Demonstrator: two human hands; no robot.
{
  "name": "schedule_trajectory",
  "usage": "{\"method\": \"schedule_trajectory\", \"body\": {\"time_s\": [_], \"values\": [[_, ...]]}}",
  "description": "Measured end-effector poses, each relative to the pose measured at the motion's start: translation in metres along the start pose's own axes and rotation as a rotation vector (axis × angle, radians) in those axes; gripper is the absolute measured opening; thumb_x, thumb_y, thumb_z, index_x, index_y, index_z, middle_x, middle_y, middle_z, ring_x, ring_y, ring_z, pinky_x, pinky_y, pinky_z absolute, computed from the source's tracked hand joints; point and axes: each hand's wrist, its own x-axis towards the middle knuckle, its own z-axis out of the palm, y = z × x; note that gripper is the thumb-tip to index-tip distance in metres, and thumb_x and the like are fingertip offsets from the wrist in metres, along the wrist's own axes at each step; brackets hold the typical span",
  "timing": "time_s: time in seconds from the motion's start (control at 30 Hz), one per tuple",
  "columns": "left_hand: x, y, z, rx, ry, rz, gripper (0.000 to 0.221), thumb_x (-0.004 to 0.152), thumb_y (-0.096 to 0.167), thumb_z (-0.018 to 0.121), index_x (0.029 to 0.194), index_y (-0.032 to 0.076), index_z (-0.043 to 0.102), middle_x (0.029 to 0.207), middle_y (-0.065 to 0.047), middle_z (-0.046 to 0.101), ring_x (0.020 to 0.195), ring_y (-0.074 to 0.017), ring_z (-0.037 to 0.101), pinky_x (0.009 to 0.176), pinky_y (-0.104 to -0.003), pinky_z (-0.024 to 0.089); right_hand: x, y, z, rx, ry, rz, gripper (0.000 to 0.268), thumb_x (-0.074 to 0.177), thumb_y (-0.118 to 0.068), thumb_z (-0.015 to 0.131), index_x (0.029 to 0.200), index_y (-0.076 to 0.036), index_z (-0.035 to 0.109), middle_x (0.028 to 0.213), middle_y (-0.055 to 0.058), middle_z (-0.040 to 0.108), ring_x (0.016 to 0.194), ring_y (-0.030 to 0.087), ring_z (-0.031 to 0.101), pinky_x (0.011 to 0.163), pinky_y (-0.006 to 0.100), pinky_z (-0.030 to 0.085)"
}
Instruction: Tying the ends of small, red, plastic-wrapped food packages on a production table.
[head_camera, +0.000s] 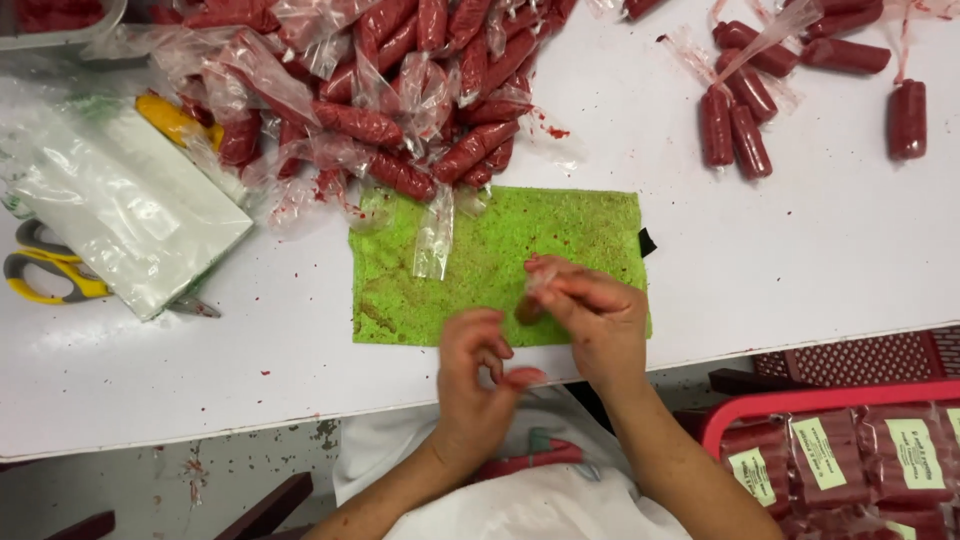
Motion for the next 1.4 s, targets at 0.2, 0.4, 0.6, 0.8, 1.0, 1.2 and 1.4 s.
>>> {"method": "schedule_trajectory", "body": {"time_s": [0.2,0.4,0.6,0.8,1.0,1.2,1.4], "values": [[0.075,0.013,0.016,-0.035,0.004,0.254,0.011,0.092,0.013,0.07,0.099,0.012,0.08,0.114,-0.011,0.064,0.067,-0.0129,0.057,0.06,-0.026,0.052,-0.004,0.025,-0.005,-0.176,0.078,0.035,0.037,0.08,0.009,0.075,0.108,0.002,0.053,0.092,0.016,0.073,0.085,0.019,0.069,0.076,0.033,0.06],[0.13,0.038,0.003,0.346,-0.517,0.498,0.009,0.096,0.012,0.061,0.096,0.018,0.068,0.077,-0.004,0.068,0.069,-0.0257,0.069,0.062,-0.039,0.057,0.006,0.005,-0.03,-0.742,-0.178,-0.232,0.006,0.081,-0.012,0.079,0.087,-0.01,0.08,0.075,0.006,0.075,0.07,0.029,0.073,0.068,0.037,0.06],[0.213,0.003,-0.037,0.963,-0.433,0.831,0.007,0.093,0.018,0.067,0.1,0.02,0.066,0.097,-0.005,0.062,0.097,-0.0284,0.061,0.074,-0.041,0.055,0.124,-0.057,-0.075,-0.941,-0.395,-0.047,0.035,0.076,0.007,0.073,0.108,-0.006,0.077,0.094,0.019,0.076,0.095,0.04,0.072,0.086,0.048,0.054],[0.21,-0.077,-0.029,1.278,-0.22,0.712,0.013,0.066,0.013,0.075,0.076,0.01,0.068,0.082,-0.009,0.059,0.088,-0.0302,0.057,0.065,-0.042,0.046,0.092,-0.083,-0.052,-1.236,-0.296,-0.51,0.07,0.084,-0.005,0.078,0.145,0.011,0.048,0.134,0.041,0.054,0.123,0.057,0.051,0.105,0.061,0.042],[0.165,0.049,-0.035,0.61,-0.809,0.032,0.029,0.077,0.023,0.078,0.103,0.014,0.071,0.088,-0.014,0.072,0.096,-0.0375,0.07,0.081,-0.046,0.056,0.048,0.013,-0.027,-1.122,-0.431,-0.422,0.067,0.082,-0.015,0.079,0.144,-0.011,0.054,0.124,0.01,0.064,0.12,0.034,0.061,0.104,0.045,0.049],[0.12,0.021,-0.073,0.294,-0.676,-0.251,0.044,0.081,0.009,0.08,0.124,0.016,0.07,0.077,-0.007,0.069,0.078,-0.0214,0.072,0.076,-0.037,0.059,0.028,-0.051,-0.028,-0.716,-0.398,0.007,0.043,0.083,0.001,0.071,0.125,-0.006,0.065,0.116,0.019,0.072,0.106,0.039,0.071,0.099,0.051,0.051],[0.106,0.077,-0.04,1.091,-0.66,0.839,0.008,0.093,0.016,0.057,0.096,0.01,0.061,0.073,-0.011,0.062,0.063,-0.0318,0.067,0.05,-0.044,0.057,0.018,-0.027,-0.008,-0.495,-0.708,-0.004,0.013,0.098,-0.019,0.06,0.105,-0.009,0.065,0.112,0.009,0.067,0.121,0.032,0.06,0.119,0.057,0.019]]}}
